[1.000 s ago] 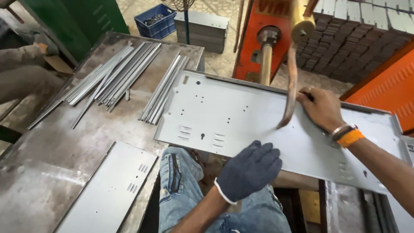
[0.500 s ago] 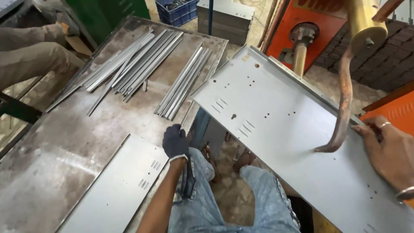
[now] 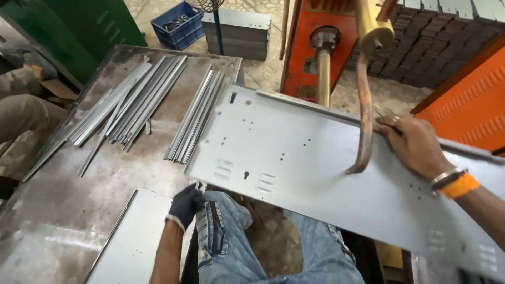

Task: Spot welding metal rails onto large flat metal panels at an industrial workstation.

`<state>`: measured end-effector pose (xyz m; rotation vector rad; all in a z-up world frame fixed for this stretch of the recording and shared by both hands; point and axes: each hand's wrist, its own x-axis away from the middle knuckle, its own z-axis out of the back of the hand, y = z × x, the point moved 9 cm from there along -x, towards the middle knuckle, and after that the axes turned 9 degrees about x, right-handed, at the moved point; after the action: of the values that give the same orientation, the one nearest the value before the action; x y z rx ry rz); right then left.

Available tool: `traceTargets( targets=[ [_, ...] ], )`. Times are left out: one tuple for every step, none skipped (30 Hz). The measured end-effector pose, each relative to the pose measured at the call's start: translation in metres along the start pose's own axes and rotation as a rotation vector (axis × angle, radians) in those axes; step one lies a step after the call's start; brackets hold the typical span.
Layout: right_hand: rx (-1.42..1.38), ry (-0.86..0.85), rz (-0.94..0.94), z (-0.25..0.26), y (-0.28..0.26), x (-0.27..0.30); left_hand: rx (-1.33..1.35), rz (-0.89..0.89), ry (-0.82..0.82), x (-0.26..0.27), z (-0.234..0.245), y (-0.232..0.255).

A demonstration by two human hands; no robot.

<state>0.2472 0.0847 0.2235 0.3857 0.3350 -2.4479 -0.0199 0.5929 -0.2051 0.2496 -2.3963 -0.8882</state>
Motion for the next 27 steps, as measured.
traceTargets(
  targets=[
    [-0.003,0.004,-0.006,-0.001,0.001,-0.006,-0.007,0.0,-0.002,0.023,-0.006,0.007],
    [-0.035,-0.084,-0.035,-0.009,0.005,-0.01,-0.184,-0.125,0.157,0.048,0.0,0.024],
    [-0.068,-0.171,-0.065,-0.017,0.008,-0.013,-0.36,-0.251,0.315,0.076,0.004,0.043],
    [-0.069,-0.173,-0.073,-0.02,0.012,-0.015,-0.367,-0.245,0.312,0.1,-0.004,0.059],
    [-0.055,-0.067,0.086,-0.013,0.0,-0.018,-0.482,-0.405,0.31,0.129,-0.016,0.09],
    [-0.043,0.034,0.243,-0.008,-0.011,-0.016,-0.597,-0.561,0.307,0.163,-0.029,0.117],
    [-0.045,0.027,0.233,-0.01,-0.011,-0.019,-0.605,-0.552,0.305,0.176,-0.025,0.142],
    [-0.053,-0.046,0.171,-0.017,-0.006,-0.026,-0.711,-0.721,0.254,0.197,-0.033,0.175],
    [-0.06,-0.119,0.109,-0.025,-0.001,-0.032,-0.815,-0.889,0.197,0.219,-0.041,0.204],
    [-0.058,-0.122,0.11,-0.026,0.001,-0.035,-0.813,-0.886,0.198,0.237,-0.057,0.221],
    [-0.113,-0.122,0.148,-0.026,0.0,-0.038,-0.852,-0.891,0.202,0.256,-0.075,0.238],
    [-0.174,-0.119,0.19,-0.027,-0.005,-0.044,-0.896,-0.901,0.209,0.276,-0.092,0.26],
    [-0.178,-0.117,0.195,-0.027,-0.004,-0.049,-0.898,-0.904,0.215,0.283,-0.104,0.272],
    [-0.193,-0.12,0.222,-0.028,-0.005,-0.052,-1.07,-0.947,0.156,0.291,-0.128,0.279],
    [-0.208,-0.123,0.25,-0.029,-0.007,-0.055,-1.242,-0.984,0.094,0.298,-0.151,0.285],
    [-0.214,-0.126,0.254,-0.023,-0.014,-0.055,-1.245,-0.982,0.102,0.297,-0.163,0.285],
    [-0.162,-0.201,0.171,-0.025,-0.014,-0.057,-1.345,-1.026,0.021,0.298,-0.183,0.281],
    [-0.108,-0.272,0.089,-0.025,-0.013,-0.06,-1.443,-1.072,-0.062,0.298,-0.203,0.277],
    [-0.111,-0.272,0.096,-0.029,-0.01,-0.063,-1.445,-1.073,-0.053,0.296,-0.223,0.273],
    [-0.154,-0.288,0.13,-0.034,-0.008,-0.066,-1.589,-1.189,-0.051,0.299,-0.251,0.266],
    [-0.198,-0.304,0.164,-0.038,-0.006,-0.069,-1.734,-1.304,-0.048,0.301,-0.279,0.258],
    [-0.199,-0.305,0.166,-0.037,-0.006,-0.07,-1.736,-1.302,-0.046,0.289,-0.295,0.251],
    [-0.238,-0.332,0.188,-0.038,-0.008,-0.069,-1.742,-1.398,-0.113,0.283,-0.317,0.241],
    [-0.276,-0.356,0.212,-0.038,-0.01,-0.07,-1.745,-1.497,-0.18,0.277,-0.338,0.231],
    [-0.276,-0.355,0.216,-0.046,0.001,-0.074,-1.745,-1.499,-0.176,0.267,-0.358,0.223],
    [-0.275,-0.371,0.192,-0.057,0.012,-0.078,-1.704,-1.546,-0.249,0.264,-0.378,0.212],
    [-0.273,-0.387,0.168,-0.068,0.024,-0.081,-1.66,-1.591,-0.321,0.26,-0.399,0.201]
  ],
)
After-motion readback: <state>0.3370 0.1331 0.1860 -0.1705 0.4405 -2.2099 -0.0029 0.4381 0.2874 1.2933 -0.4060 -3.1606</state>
